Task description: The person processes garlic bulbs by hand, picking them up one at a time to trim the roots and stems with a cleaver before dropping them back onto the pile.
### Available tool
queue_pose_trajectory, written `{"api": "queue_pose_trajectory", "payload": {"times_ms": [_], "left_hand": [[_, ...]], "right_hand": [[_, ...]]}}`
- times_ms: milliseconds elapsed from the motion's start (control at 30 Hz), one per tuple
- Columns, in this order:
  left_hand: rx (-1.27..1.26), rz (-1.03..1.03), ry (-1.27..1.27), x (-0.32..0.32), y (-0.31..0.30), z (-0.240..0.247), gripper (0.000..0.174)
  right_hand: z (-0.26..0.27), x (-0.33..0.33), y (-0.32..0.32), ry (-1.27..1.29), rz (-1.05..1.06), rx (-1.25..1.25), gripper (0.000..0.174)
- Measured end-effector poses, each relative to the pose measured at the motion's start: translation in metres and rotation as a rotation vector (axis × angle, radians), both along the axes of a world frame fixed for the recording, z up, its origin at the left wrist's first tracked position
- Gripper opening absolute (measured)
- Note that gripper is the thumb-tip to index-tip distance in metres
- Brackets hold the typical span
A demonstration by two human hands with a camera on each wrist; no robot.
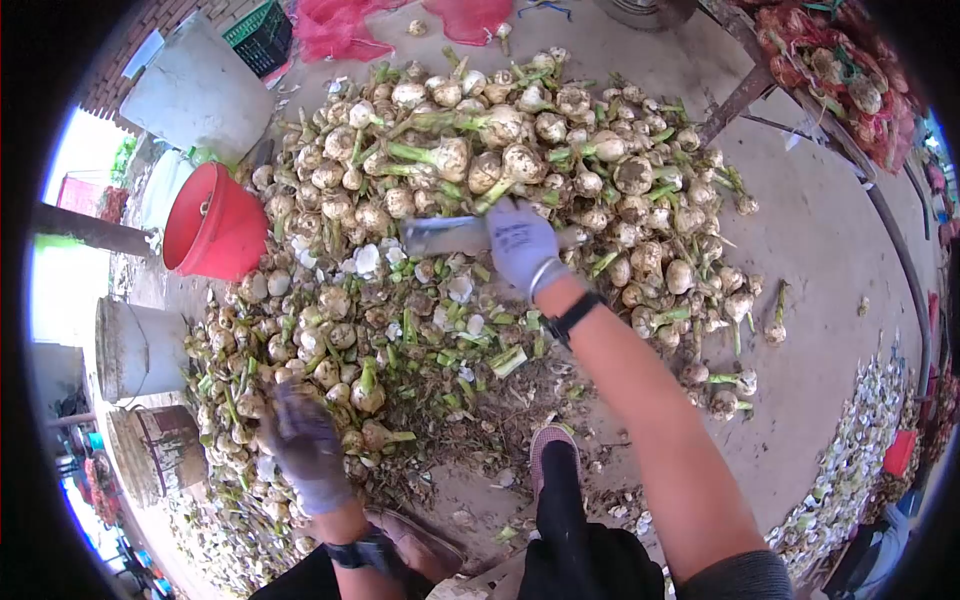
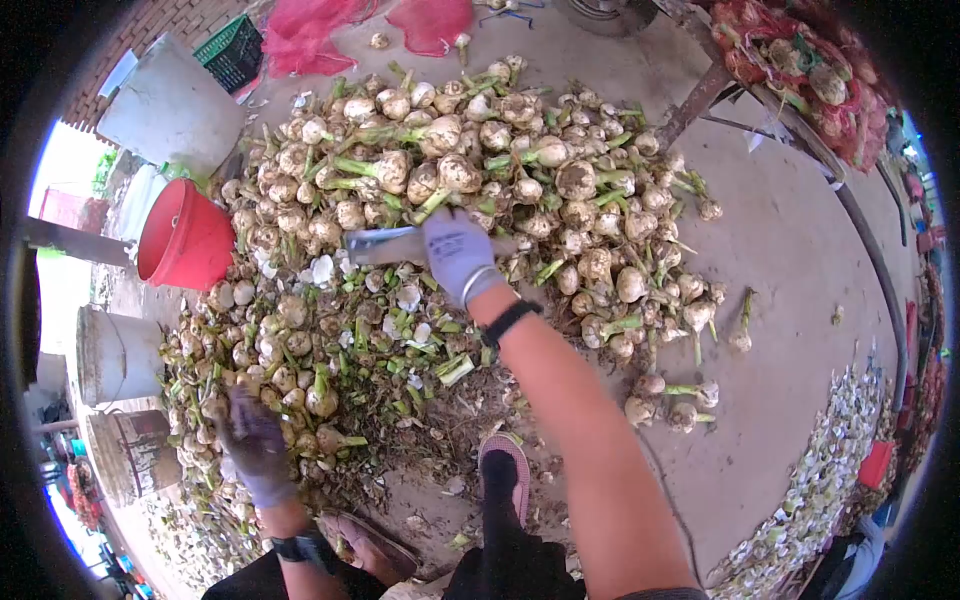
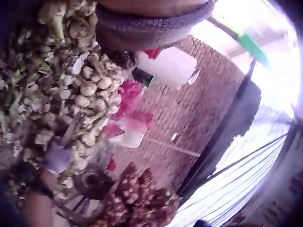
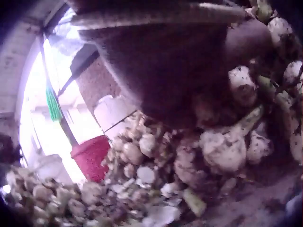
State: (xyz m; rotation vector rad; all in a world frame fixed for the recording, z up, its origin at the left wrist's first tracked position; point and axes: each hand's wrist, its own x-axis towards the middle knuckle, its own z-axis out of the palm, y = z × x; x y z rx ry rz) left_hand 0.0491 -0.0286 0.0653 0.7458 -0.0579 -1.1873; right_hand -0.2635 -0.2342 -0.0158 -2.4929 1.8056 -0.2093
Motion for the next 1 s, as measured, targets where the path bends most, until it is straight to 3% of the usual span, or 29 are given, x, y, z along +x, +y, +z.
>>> {"api": "queue_pose_trajectory", "payload": {"times_ms": [100, 167, 200, 233, 267, 300, 333, 367, 400, 433, 500, 567, 633, 667, 767, 833, 900, 933, 1000], "left_hand": [[0.258, -0.274, -0.334, -0.068, 0.002, -0.007, 0.050], [0.364, -0.529, -0.652, -0.096, 0.001, -0.021, 0.057], [0.248, -0.536, -0.963, -0.111, 0.000, -0.036, 0.063], [0.128, -0.534, -1.272, -0.122, -0.003, -0.050, 0.070], [0.142, -0.525, -1.270, -0.128, -0.007, -0.056, 0.070], [-0.018, -0.605, -1.418, -0.130, -0.010, -0.060, 0.076], [-0.179, -0.691, -1.559, -0.132, -0.009, -0.065, 0.081], [-0.212, -0.793, -1.374, -0.133, -0.007, -0.074, 0.084], [-0.093, -0.941, -1.289, -0.133, -0.001, -0.069, 0.085], [0.019, -1.086, -1.194, -0.135, 0.003, -0.063, 0.086], [-0.007, -1.002, -1.056, -0.146, 0.012, -0.050, 0.077], [-0.047, -0.910, -0.926, -0.151, 0.015, -0.047, 0.068], [0.103, -0.847, -0.148, -0.155, 0.021, -0.047, 0.051], [0.355, -0.763, 0.218, -0.158, 0.016, -0.047, 0.047], [0.360, -0.821, 0.404, -0.153, 0.013, -0.052, 0.050], [0.432, -0.830, 0.424, -0.151, 0.012, -0.054, 0.041], [0.095, -0.937, -0.746, -0.151, 0.018, -0.047, 0.046], [0.099, -0.941, -0.748, -0.153, 0.024, -0.049, 0.046], [0.317, -0.858, -0.420, -0.156, 0.036, -0.055, 0.061]], "right_hand": [[0.002, 0.003, -0.007, 0.015, 0.074, 0.170, 0.032], [0.020, -0.002, 0.009, -0.216, -0.008, 0.285, 0.031], [0.030, -0.007, 0.021, -0.385, -0.059, 0.500, 0.041], [0.007, -0.012, 0.045, -0.673, -0.116, 0.673, 0.044], [0.020, -0.009, 0.070, -0.960, -0.172, 0.846, 0.049], [0.039, -0.018, 0.094, -1.140, -0.122, 1.060, 0.051], [-0.039, -0.017, 0.130, -1.594, -0.070, 1.089, 0.041], [-0.002, -0.011, 0.150, -1.659, -0.329, 1.158, 0.035], [0.038, -0.007, 0.165, -1.706, -0.600, 1.210, 0.029], [0.036, -0.012, 0.181, -1.705, -0.608, 1.220, 0.029], [0.035, -0.036, 0.205, -0.704, -0.129, 0.438, 0.026], [0.053, -0.044, 0.207, -0.787, -0.195, 0.521, 0.033], [0.063, -0.047, 0.214, -0.385, 0.137, 0.456, 0.044], [0.069, -0.047, 0.214, -0.294, 0.176, 0.500, 0.046], [0.087, -0.043, 0.205, -0.266, 0.212, 0.470, 0.043], [0.090, -0.041, 0.207, -0.296, 0.222, 0.484, 0.043], [0.080, -0.041, 0.210, -0.326, 0.228, 0.496, 0.043], [0.058, -0.044, 0.216, -0.388, 0.208, 0.405, 0.039], [0.021, -0.052, 0.215, -0.453, 0.184, 0.318, 0.035]]}}
